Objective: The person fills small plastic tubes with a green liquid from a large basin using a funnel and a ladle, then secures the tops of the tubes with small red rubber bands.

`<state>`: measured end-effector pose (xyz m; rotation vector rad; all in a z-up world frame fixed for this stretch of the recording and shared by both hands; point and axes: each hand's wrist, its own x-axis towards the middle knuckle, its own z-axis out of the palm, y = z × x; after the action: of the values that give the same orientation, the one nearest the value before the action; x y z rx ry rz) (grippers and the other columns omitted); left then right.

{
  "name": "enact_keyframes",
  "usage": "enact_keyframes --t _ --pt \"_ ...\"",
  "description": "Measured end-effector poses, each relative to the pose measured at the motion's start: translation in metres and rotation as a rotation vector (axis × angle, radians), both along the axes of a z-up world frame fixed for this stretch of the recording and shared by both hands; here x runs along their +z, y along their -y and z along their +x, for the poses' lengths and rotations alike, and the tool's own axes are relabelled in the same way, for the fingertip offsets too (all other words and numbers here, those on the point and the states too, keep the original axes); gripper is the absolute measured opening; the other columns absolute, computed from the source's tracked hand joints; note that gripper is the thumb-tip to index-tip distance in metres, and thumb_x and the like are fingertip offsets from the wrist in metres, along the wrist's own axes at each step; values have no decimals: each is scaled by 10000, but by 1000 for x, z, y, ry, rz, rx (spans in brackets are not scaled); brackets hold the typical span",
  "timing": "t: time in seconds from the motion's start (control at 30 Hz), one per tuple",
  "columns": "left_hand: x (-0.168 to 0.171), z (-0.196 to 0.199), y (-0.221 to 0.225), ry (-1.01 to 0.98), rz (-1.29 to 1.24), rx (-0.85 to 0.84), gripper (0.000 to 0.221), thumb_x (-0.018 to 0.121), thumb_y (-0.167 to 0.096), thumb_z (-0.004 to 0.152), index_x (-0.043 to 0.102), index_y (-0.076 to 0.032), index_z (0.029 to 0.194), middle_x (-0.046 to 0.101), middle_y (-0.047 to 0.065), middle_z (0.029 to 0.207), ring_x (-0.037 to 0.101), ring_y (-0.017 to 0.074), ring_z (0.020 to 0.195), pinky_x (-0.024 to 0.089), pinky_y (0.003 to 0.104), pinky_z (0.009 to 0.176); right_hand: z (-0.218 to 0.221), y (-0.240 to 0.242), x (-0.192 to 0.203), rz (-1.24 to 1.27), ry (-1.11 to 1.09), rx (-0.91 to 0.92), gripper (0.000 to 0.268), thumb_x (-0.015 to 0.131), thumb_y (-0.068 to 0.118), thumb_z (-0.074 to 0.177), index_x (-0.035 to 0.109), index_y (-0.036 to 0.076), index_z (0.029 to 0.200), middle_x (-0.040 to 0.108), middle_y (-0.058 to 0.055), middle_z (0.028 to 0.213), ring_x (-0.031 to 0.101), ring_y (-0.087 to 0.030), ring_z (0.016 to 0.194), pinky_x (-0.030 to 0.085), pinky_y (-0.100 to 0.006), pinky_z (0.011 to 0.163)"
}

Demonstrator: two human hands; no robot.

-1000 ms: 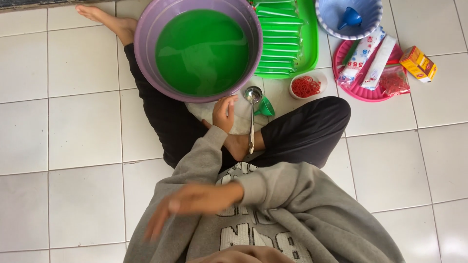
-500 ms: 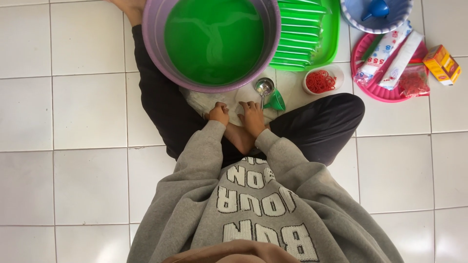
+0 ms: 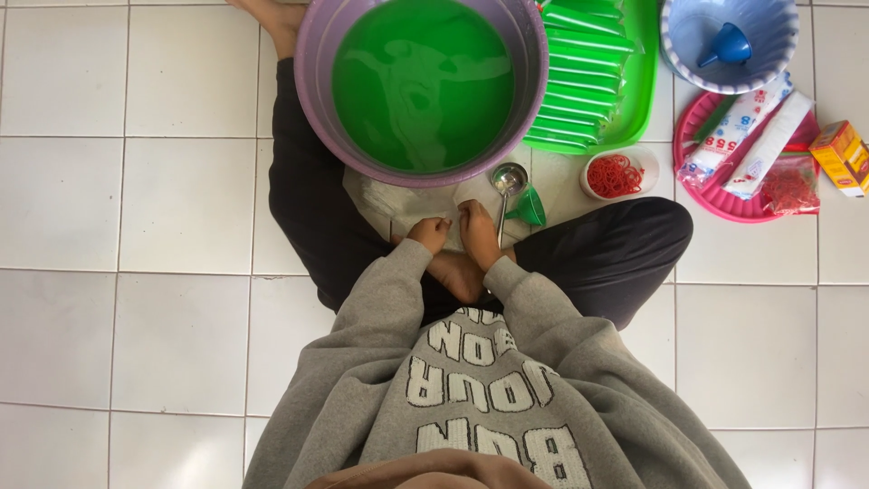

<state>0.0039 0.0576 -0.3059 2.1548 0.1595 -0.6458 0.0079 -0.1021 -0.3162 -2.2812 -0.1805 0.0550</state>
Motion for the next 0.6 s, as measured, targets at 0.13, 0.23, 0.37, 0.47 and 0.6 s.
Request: enact_keyframes --t 0.13,0.23,0.37,0.47,0.6 --pt "31 -9 14 -106 -359 196 675 519 -551 1061 571 24 1411 592 262 1395 539 409 1329 469 517 1087 -9 -7 28 43 30 117 184 526 -37 1001 538 11 1179 620 -237 983 680 -424 961 566 -446 818" --pt "-12 -4 9 -60 -351 322 506 706 -509 961 745 -5 983 747 165 914 695 291 974 545 388 859 -13 -8 31 105 -66 98 166 549 15 1001 524 37 1164 641 -267 947 680 -474 892 558 -536 755" --pt "-7 -6 -6 -7 -230 483 329 634 -373 995 778 -88 1074 757 177 1050 708 343 1016 588 435 863 0 9 18 281 -135 -158 87 511 57 1035 519 106 1106 688 -200 962 707 -414 848 560 -479 751" --pt "-60 0 -32 -15 25 534 364 572 -390 992 755 -108 1133 750 153 1070 723 289 1004 605 395 842 12 34 11 345 -180 -329 78 499 87 1048 498 129 1114 713 -157 951 705 -329 781 560 -437 737" --pt "76 -18 -4 172 206 485 965 724 -239 941 38 -34 1588 310 359 1477 387 523 1382 387 625 1159 14 61 19 546 -250 -346 80 545 151 1046 560 98 1104 663 -43 791 583 -148 619 477 -306 586"
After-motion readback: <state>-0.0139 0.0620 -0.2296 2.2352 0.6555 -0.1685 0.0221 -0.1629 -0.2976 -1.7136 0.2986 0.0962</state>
